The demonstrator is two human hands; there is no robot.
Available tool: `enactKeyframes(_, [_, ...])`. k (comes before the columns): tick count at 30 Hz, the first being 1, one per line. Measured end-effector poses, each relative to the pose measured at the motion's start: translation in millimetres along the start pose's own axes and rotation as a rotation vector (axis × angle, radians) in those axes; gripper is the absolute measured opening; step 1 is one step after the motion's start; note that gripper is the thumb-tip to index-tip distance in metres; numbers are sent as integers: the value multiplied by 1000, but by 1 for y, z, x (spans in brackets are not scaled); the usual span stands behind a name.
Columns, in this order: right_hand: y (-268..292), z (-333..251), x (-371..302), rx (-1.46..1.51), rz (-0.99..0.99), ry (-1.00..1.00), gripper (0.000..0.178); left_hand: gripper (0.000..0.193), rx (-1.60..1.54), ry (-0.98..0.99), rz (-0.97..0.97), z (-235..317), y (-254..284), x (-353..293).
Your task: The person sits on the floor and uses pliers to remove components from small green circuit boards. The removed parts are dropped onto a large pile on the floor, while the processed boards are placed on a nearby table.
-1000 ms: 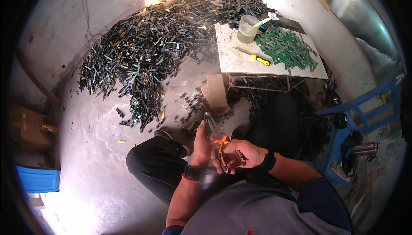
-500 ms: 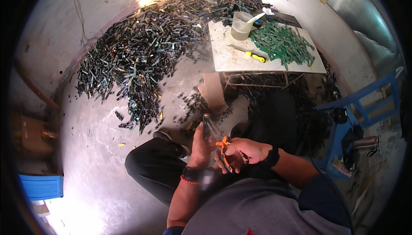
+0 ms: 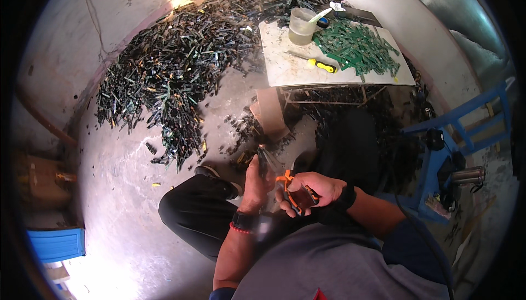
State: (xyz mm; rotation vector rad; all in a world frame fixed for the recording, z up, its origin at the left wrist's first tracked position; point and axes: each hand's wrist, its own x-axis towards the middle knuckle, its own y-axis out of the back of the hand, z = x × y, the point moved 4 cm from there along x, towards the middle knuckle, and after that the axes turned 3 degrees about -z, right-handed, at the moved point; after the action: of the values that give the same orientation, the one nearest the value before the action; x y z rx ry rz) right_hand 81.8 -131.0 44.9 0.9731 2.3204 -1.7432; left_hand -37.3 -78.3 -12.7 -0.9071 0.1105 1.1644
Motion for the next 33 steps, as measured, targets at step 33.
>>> enactKeyframes(33, [-13, 12, 5, 177, -39, 108, 28, 51, 149, 29, -16, 9, -2, -8])
